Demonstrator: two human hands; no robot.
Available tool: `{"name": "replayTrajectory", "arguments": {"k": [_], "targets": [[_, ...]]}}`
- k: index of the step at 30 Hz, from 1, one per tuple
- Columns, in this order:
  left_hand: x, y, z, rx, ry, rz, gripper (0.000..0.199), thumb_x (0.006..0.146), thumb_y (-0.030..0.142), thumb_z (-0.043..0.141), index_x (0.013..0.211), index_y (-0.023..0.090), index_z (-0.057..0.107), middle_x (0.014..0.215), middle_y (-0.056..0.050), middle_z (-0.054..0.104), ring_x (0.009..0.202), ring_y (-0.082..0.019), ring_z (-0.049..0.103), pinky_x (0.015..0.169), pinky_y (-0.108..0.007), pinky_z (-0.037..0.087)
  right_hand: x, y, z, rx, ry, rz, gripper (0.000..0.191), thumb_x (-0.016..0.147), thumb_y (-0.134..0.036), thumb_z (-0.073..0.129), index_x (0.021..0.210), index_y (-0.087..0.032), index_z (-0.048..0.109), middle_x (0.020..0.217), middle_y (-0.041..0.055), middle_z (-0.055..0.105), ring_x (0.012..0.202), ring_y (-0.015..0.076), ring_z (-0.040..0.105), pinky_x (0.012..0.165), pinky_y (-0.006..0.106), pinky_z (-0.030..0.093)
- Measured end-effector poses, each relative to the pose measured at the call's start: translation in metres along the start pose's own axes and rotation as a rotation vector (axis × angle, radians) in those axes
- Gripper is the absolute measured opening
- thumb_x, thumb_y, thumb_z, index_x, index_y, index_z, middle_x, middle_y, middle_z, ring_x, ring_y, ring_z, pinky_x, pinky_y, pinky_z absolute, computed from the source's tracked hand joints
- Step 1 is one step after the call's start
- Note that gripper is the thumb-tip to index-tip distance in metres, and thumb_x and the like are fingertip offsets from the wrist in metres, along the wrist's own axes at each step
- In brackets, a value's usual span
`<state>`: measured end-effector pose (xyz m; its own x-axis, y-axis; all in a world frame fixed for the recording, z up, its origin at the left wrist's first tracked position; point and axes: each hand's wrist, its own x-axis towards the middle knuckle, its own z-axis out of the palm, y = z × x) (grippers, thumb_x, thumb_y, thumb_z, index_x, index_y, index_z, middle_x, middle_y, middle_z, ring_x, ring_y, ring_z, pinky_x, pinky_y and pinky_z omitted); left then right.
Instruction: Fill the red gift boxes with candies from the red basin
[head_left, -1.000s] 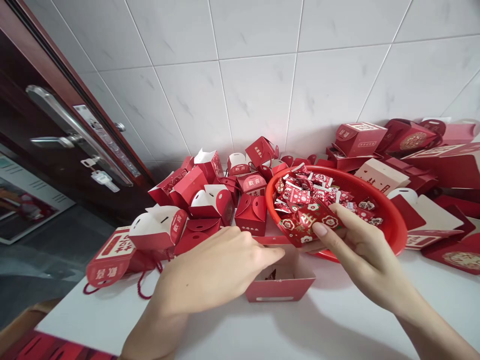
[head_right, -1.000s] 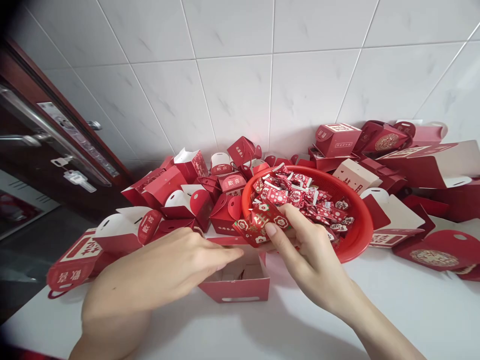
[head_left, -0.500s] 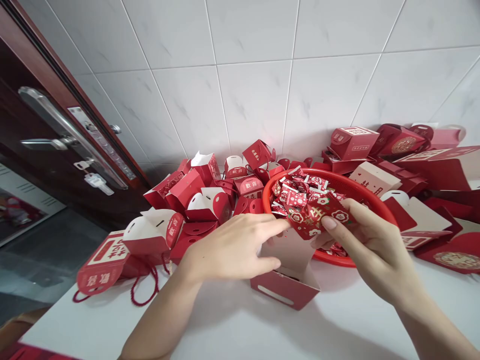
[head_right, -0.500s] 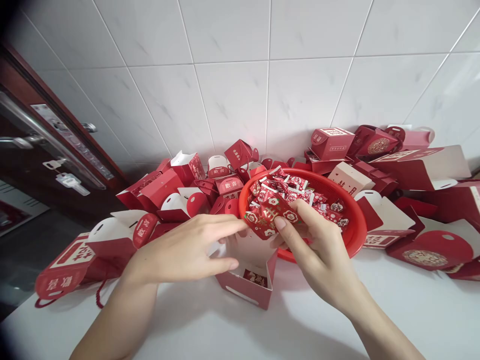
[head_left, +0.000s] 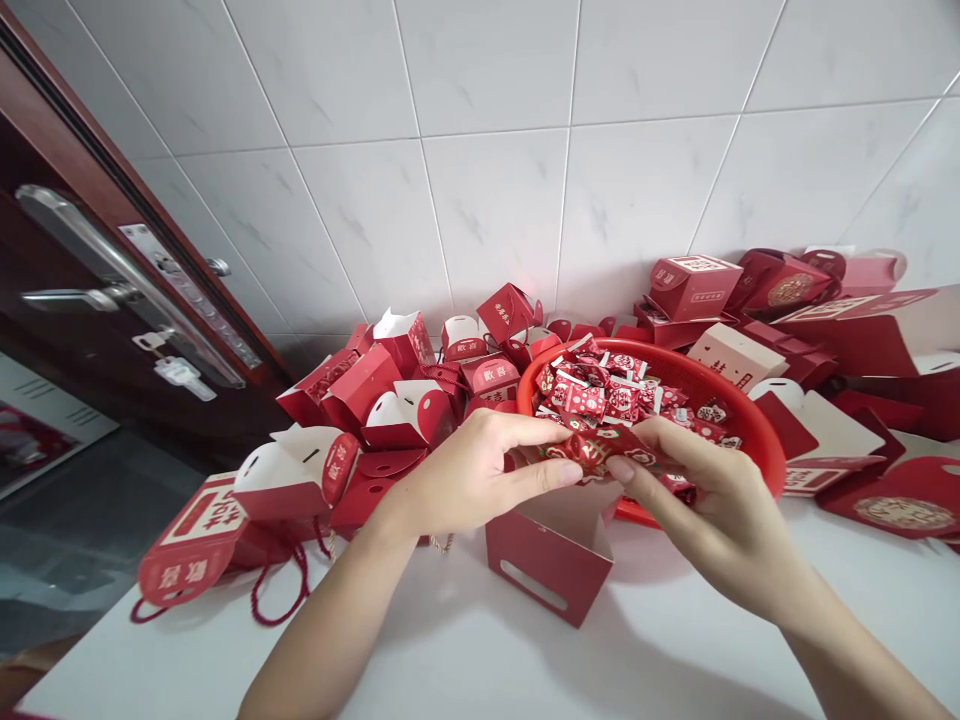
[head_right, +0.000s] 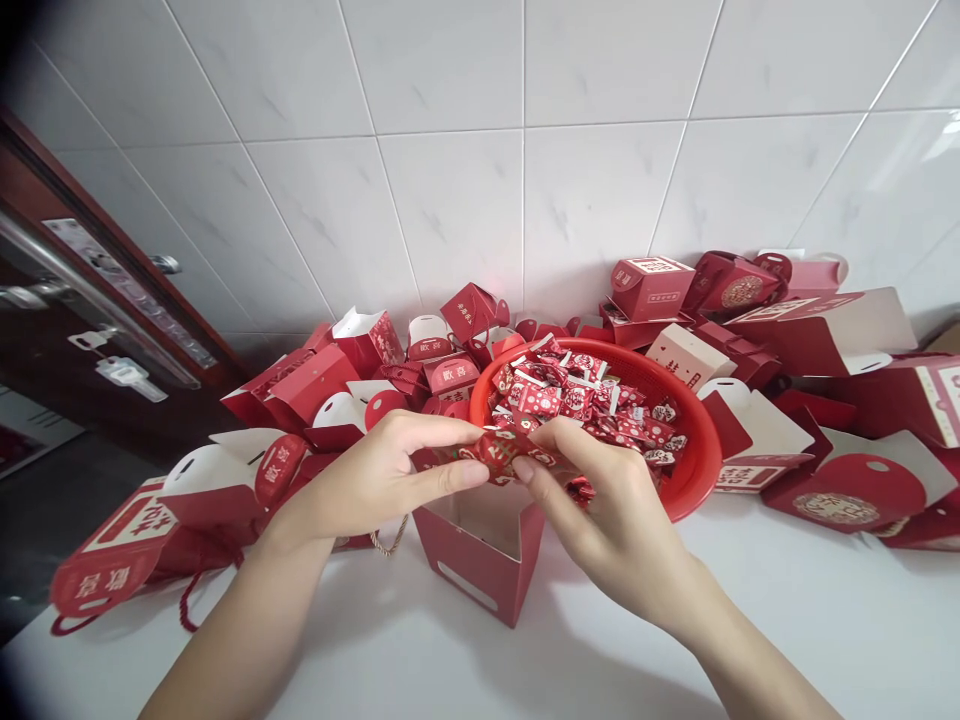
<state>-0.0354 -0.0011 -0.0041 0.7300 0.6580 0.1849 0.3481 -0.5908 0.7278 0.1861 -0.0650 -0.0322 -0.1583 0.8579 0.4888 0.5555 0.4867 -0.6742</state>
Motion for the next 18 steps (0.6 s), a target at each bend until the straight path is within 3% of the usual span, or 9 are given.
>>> {"name": "replayTrajectory", "arguments": {"k": [3, 7, 10, 14, 18], "targets": [[-0.001, -0.001, -0.003, 0.036, -0.007, 0.009, 0.029, 0.097, 0.038, 0.063, 0.084, 0.015, 0.075, 0.077, -0.002, 0.068, 0.07, -0.015, 0.062, 0.06, -0.024, 0.049, 0.0, -0.002, -0.001, 0.009, -0.022, -0.033, 0.016, 0.101, -0.032, 0.059, 0.088, -0.023, 0.06, 0.075, 0.0007, 0.066, 0.065, 0.0161, 0.061, 0.058, 0.026, 0.049], [-0.003, -0.003, -0.006, 0.022, -0.026, -0.011, 0.022, 0.094, 0.036, 0.068, 0.094, 0.016, 0.078, 0.087, -0.004, 0.072, 0.071, -0.015, 0.063, 0.063, -0.024, 0.051, -0.002, -0.003, 0.002, -0.04, -0.004, -0.121, 0.008, 0.101, -0.023, 0.055, 0.103, -0.024, 0.063, 0.081, 0.0025, 0.074, 0.065, 0.017, 0.068, 0.059, 0.026, 0.051], [-0.002, -0.006, -0.009, -0.043, -0.021, -0.016, 0.026, 0.096, 0.039, 0.065, 0.09, 0.016, 0.076, 0.085, -0.004, 0.07, 0.075, -0.015, 0.062, 0.067, -0.025, 0.049, -0.003, -0.002, 0.004, -0.152, 0.033, -0.184, 0.012, 0.102, -0.018, 0.05, 0.096, -0.023, 0.059, 0.067, -0.0009, 0.065, 0.051, 0.0136, 0.055, 0.048, 0.025, 0.04], [0.0, -0.012, -0.015, -0.062, -0.005, -0.006, 0.044, 0.1, 0.039, 0.057, 0.063, 0.015, 0.058, 0.066, 0.001, 0.051, 0.063, -0.011, 0.047, 0.058, -0.025, 0.038, -0.004, -0.001, 0.007, -0.265, -0.031, -0.189, 0.014, 0.101, -0.019, 0.051, 0.088, -0.024, 0.051, 0.057, -0.0064, 0.049, 0.046, 0.0121, 0.038, 0.045, 0.025, 0.031], [-0.002, -0.016, -0.021, -0.025, -0.087, 0.003, 0.045, 0.102, 0.036, 0.053, 0.062, 0.017, 0.045, 0.064, 0.003, 0.041, 0.06, -0.01, 0.039, 0.057, -0.025, 0.034, -0.005, 0.0, 0.009, -0.314, -0.101, -0.178, 0.016, 0.102, -0.021, 0.049, 0.086, -0.024, 0.049, 0.057, -0.0063, 0.046, 0.046, 0.0127, 0.035, 0.046, 0.026, 0.028]]}}
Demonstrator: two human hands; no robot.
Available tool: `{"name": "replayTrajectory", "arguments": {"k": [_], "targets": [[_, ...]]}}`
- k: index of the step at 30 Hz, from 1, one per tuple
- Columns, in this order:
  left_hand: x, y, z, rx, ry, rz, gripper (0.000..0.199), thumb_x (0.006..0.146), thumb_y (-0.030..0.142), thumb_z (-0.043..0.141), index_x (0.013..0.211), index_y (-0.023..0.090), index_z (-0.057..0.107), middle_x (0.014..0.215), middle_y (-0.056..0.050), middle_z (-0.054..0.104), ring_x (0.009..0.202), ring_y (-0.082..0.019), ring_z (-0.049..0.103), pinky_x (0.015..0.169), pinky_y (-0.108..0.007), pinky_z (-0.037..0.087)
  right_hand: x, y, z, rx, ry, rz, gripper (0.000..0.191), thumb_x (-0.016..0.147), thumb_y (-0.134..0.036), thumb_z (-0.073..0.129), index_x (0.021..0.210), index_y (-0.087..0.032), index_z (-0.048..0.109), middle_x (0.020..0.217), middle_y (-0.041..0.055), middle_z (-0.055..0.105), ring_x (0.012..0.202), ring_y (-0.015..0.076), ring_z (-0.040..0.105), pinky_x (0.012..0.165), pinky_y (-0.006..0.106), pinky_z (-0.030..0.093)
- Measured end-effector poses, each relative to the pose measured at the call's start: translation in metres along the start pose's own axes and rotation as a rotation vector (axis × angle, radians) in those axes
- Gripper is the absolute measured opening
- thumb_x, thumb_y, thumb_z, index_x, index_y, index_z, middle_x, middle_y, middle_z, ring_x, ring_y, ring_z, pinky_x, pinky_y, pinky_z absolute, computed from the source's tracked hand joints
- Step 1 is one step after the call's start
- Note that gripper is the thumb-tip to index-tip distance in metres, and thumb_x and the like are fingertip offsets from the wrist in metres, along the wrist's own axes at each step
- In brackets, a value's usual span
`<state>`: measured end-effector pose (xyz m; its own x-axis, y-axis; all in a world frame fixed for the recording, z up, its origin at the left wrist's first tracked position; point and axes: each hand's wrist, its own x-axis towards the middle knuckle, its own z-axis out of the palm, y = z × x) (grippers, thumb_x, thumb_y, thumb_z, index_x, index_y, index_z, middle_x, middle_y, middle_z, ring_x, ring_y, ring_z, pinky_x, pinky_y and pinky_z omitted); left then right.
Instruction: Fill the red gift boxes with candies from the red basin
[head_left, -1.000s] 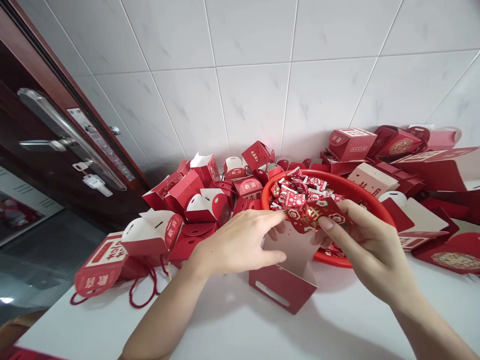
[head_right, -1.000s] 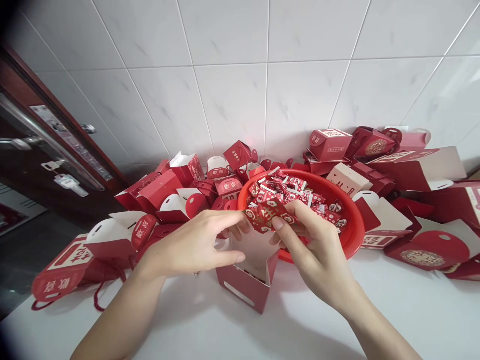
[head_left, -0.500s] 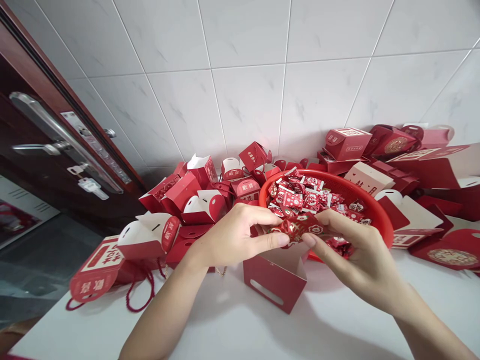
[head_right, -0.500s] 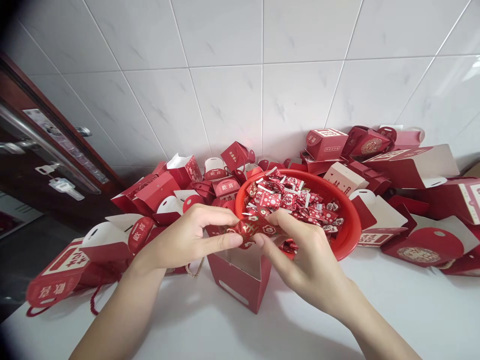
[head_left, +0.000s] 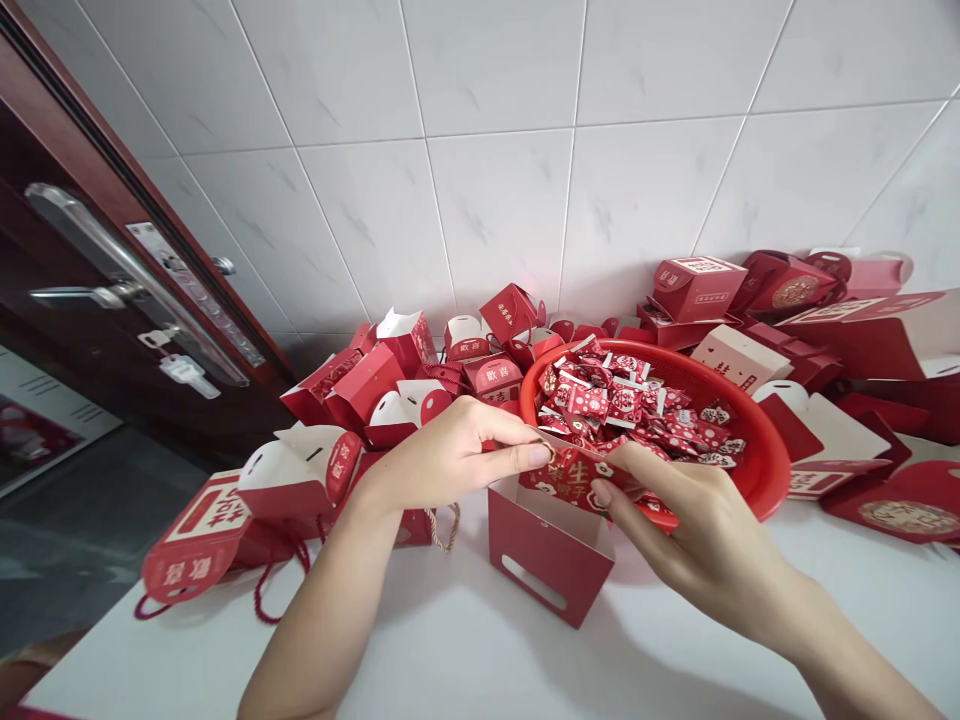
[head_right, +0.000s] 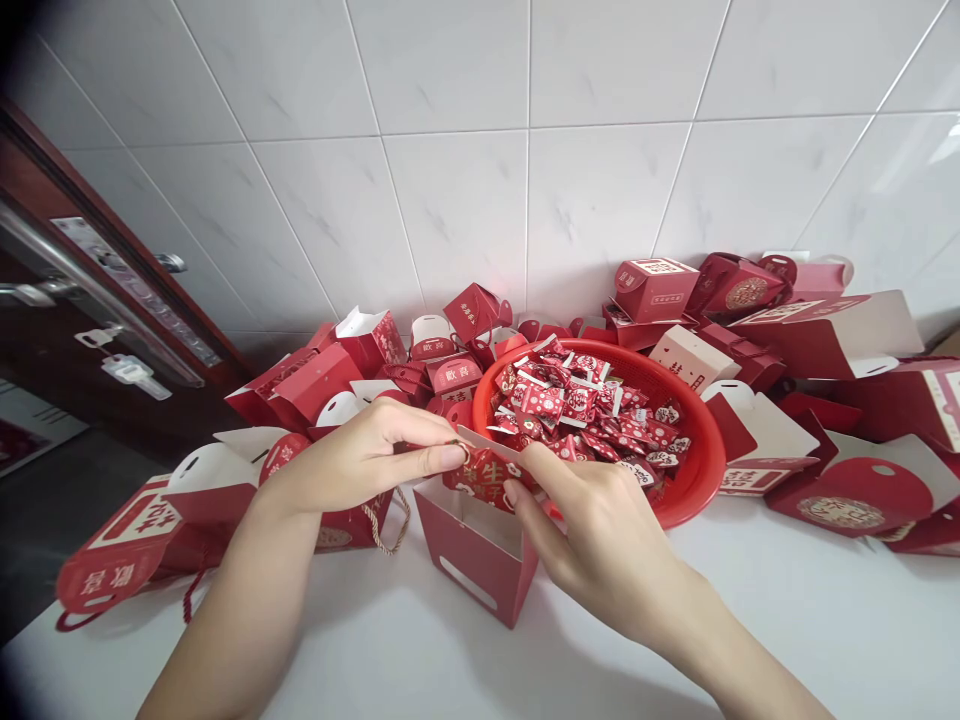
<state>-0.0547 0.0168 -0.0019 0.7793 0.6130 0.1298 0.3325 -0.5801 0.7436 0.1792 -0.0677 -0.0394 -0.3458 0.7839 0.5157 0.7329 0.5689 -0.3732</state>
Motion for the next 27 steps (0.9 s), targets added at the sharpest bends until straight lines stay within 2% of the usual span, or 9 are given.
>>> {"name": "replayTrajectory", "arguments": {"k": [4, 8, 10, 15, 21, 27], "targets": [[-0.004, 0.002, -0.001, 0.035, 0.009, -0.023, 0.049, 0.103, 0.039, 0.052, 0.06, 0.018, 0.04, 0.059, 0.004, 0.034, 0.054, -0.009, 0.033, 0.053, -0.026, 0.029, 0.0, 0.005, 0.002, 0.048, -0.029, 0.064, 0.016, 0.103, -0.025, 0.048, 0.088, -0.024, 0.051, 0.059, -0.0049, 0.053, 0.049, 0.0131, 0.04, 0.049, 0.025, 0.031], [-0.007, 0.007, 0.001, 0.039, -0.014, -0.07, 0.042, 0.103, 0.033, 0.052, 0.064, 0.018, 0.051, 0.058, 0.003, 0.055, 0.051, -0.009, 0.052, 0.054, -0.023, 0.037, 0.0, 0.009, 0.002, 0.09, -0.063, 0.116, 0.023, 0.103, -0.027, 0.05, 0.081, -0.025, 0.045, 0.059, -0.0059, 0.05, 0.05, 0.0127, 0.041, 0.05, 0.024, 0.033], [-0.009, 0.01, 0.002, 0.057, -0.027, -0.094, 0.04, 0.103, 0.031, 0.051, 0.065, 0.017, 0.053, 0.059, 0.004, 0.061, 0.05, -0.009, 0.058, 0.055, -0.022, 0.04, 0.001, 0.009, 0.001, 0.115, -0.076, 0.128, 0.027, 0.103, -0.027, 0.05, 0.078, -0.025, 0.043, 0.06, -0.0061, 0.049, 0.051, 0.0125, 0.042, 0.051, 0.023, 0.034], [-0.012, 0.016, 0.004, 0.136, -0.012, -0.102, 0.044, 0.104, 0.032, 0.049, 0.063, 0.018, 0.047, 0.052, 0.006, 0.057, 0.05, -0.009, 0.062, 0.057, -0.021, 0.041, 0.001, 0.006, 0.0, 0.155, -0.092, 0.133, 0.028, 0.104, -0.027, 0.051, 0.077, -0.025, 0.042, 0.061, -0.0063, 0.051, 0.053, 0.0121, 0.043, 0.052, 0.023, 0.035], [-0.011, 0.019, 0.005, 0.186, -0.051, -0.128, 0.041, 0.105, 0.032, 0.044, 0.068, 0.018, 0.055, 0.054, 0.004, 0.064, 0.05, -0.011, 0.063, 0.054, -0.022, 0.04, -0.001, 0.003, 0.0, 0.183, -0.113, 0.163, 0.03, 0.106, -0.03, 0.046, 0.077, -0.024, 0.041, 0.062, -0.0057, 0.048, 0.055, 0.0124, 0.04, 0.051, 0.024, 0.032], [-0.01, 0.018, 0.004, 0.093, -0.062, -0.141, 0.039, 0.104, 0.031, 0.047, 0.067, 0.018, 0.051, 0.052, 0.005, 0.061, 0.052, -0.012, 0.069, 0.052, -0.021, 0.04, -0.001, 0.002, -0.002, 0.257, -0.152, 0.225, 0.032, 0.108, -0.034, 0.043, 0.077, -0.024, 0.044, 0.063, -0.0048, 0.048, 0.056, 0.013, 0.038, 0.053, 0.026, 0.03]]}}
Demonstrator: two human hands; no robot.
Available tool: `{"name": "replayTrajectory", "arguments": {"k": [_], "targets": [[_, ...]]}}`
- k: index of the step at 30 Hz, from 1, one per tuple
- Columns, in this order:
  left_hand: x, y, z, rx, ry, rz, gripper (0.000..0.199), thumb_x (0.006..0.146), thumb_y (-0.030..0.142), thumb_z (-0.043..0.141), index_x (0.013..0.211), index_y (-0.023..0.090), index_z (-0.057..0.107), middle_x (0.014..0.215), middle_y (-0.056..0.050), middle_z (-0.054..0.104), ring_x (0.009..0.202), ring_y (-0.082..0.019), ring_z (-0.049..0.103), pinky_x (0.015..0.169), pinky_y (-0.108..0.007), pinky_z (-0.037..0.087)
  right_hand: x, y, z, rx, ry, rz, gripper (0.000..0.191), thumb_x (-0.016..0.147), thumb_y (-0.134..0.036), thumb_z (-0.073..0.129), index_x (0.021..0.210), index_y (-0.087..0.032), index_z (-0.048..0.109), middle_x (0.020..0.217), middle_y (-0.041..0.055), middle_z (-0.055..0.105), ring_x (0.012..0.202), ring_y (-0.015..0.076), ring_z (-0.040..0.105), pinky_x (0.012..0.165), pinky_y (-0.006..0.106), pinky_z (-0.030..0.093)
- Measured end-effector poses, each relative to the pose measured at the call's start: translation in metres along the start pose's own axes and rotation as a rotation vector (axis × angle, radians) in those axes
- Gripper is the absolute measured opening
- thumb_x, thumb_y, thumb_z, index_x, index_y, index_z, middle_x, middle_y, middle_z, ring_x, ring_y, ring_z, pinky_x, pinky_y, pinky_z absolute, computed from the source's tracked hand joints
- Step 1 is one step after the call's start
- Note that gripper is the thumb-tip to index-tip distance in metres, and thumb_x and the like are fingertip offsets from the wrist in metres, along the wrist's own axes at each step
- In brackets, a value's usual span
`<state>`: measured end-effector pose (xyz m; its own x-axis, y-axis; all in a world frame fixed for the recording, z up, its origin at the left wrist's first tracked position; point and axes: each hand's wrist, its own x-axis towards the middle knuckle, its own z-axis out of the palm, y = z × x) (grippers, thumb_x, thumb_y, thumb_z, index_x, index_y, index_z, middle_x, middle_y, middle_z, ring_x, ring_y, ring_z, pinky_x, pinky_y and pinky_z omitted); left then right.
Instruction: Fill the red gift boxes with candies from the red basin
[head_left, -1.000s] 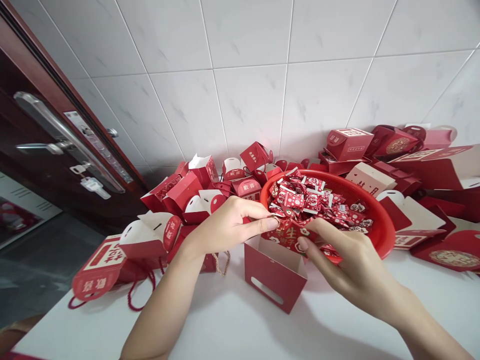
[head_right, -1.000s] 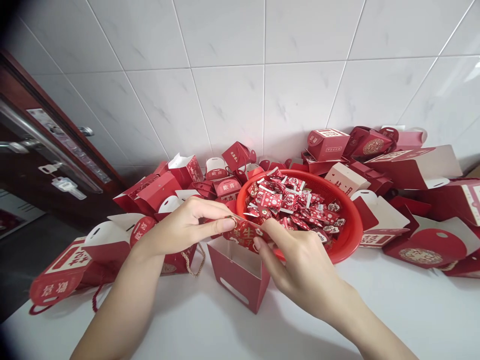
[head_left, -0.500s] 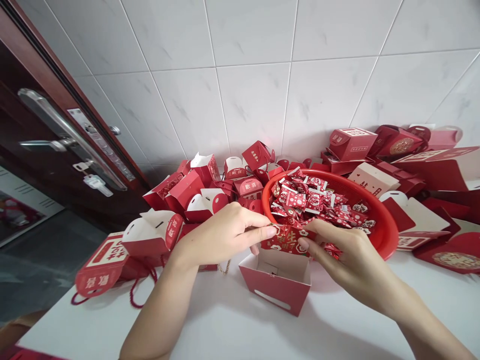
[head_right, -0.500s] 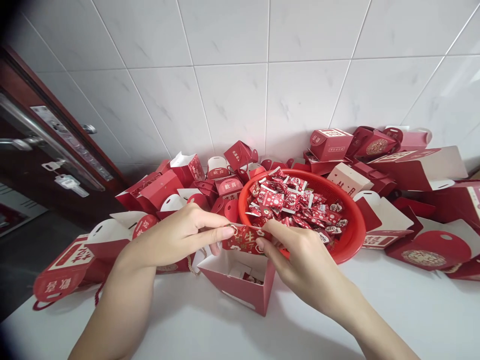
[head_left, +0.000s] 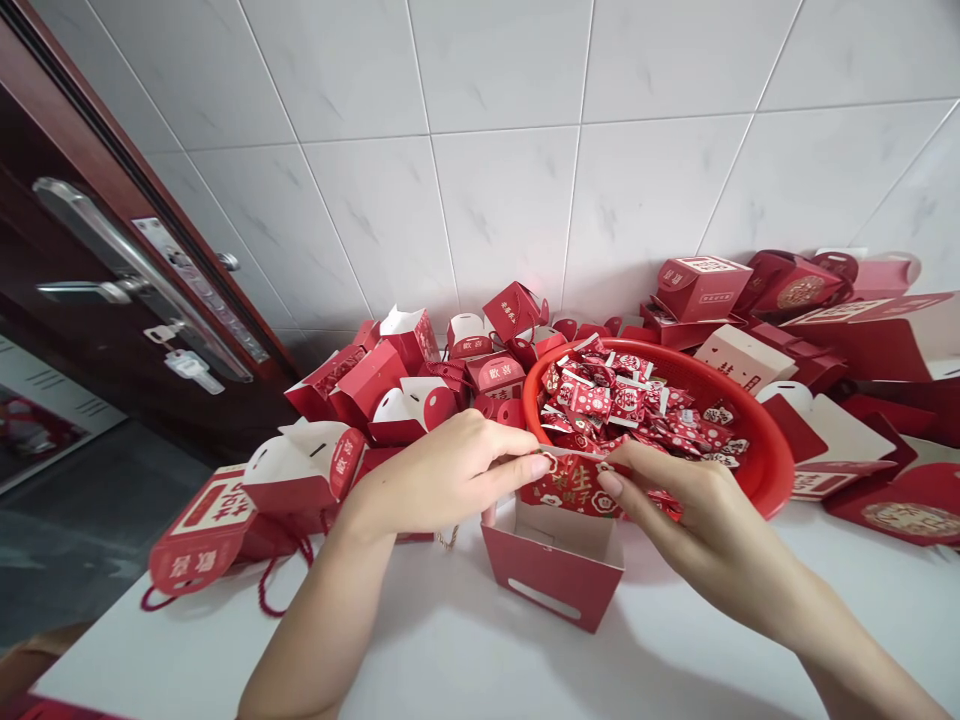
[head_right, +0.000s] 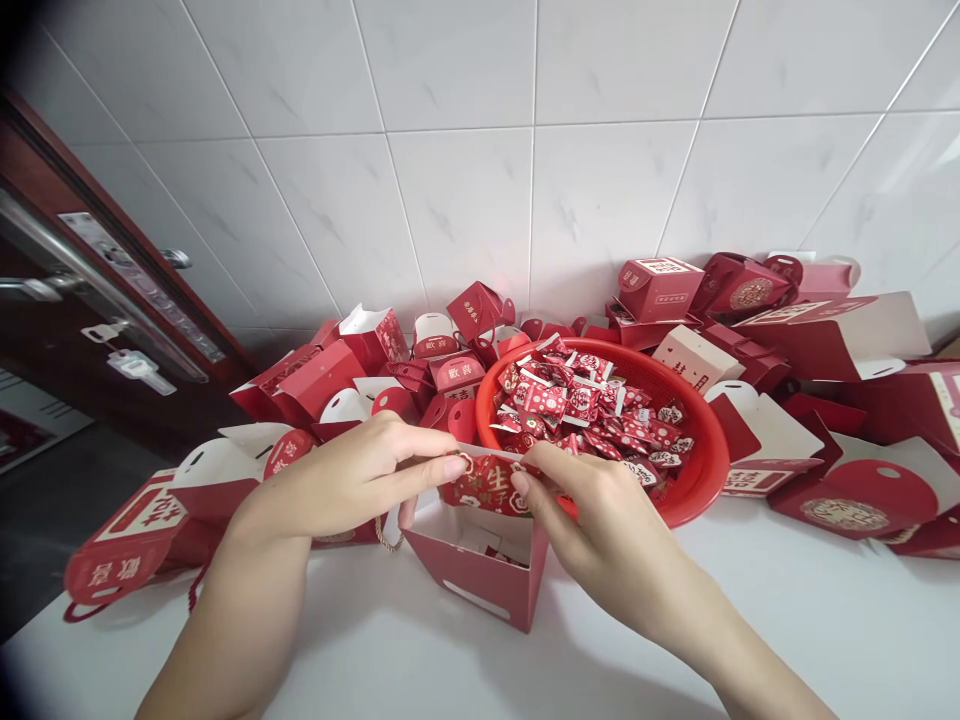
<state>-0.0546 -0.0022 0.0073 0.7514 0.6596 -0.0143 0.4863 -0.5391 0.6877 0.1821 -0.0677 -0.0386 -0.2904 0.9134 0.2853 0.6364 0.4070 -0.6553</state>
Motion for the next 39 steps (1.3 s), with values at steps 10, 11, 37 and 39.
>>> {"name": "replayTrajectory", "arguments": {"k": [10, 11, 37, 39], "targets": [[0.004, -0.007, -0.003, -0.066, -0.05, -0.014, 0.03, 0.102, 0.035, 0.053, 0.098, 0.015, 0.075, 0.05, 0.004, 0.059, 0.043, -0.01, 0.059, 0.049, -0.02, 0.041, 0.003, 0.0, -0.006, 0.082, -0.068, 0.048, 0.038, 0.106, -0.042, 0.044, 0.073, -0.023, 0.045, 0.064, -0.0041, 0.045, 0.059, 0.0135, 0.037, 0.054, 0.027, 0.029], [0.005, -0.007, -0.002, -0.074, -0.056, -0.024, 0.029, 0.101, 0.035, 0.054, 0.102, 0.016, 0.075, 0.049, 0.005, 0.059, 0.043, -0.01, 0.059, 0.049, -0.019, 0.042, 0.003, 0.0, -0.005, 0.08, -0.064, 0.046, 0.037, 0.106, -0.041, 0.044, 0.073, -0.023, 0.045, 0.064, -0.0042, 0.045, 0.059, 0.0136, 0.037, 0.054, 0.027, 0.029], [-0.002, 0.002, 0.001, 0.08, -0.082, -0.007, 0.042, 0.098, 0.026, 0.054, 0.058, 0.017, 0.046, 0.05, 0.005, 0.043, 0.047, -0.007, 0.038, 0.05, -0.024, 0.027, -0.007, -0.003, -0.025, -0.117, -0.165, -0.127, 0.012, 0.097, -0.032, 0.063, 0.09, -0.026, 0.071, 0.085, 0.0026, 0.074, 0.076, 0.0196, 0.067, 0.067, 0.029, 0.054], [-0.006, 0.005, 0.004, 0.147, -0.087, 0.001, 0.043, 0.099, 0.025, 0.052, 0.058, 0.017, 0.041, 0.05, 0.006, 0.038, 0.046, -0.007, 0.033, 0.051, -0.027, 0.023, -0.01, -0.005, -0.027, -0.158, -0.126, -0.202, 0.012, 0.095, -0.032, 0.065, 0.088, -0.027, 0.073, 0.084, 0.0032, 0.074, 0.073, 0.0198, 0.069, 0.065, 0.029, 0.056]]}}
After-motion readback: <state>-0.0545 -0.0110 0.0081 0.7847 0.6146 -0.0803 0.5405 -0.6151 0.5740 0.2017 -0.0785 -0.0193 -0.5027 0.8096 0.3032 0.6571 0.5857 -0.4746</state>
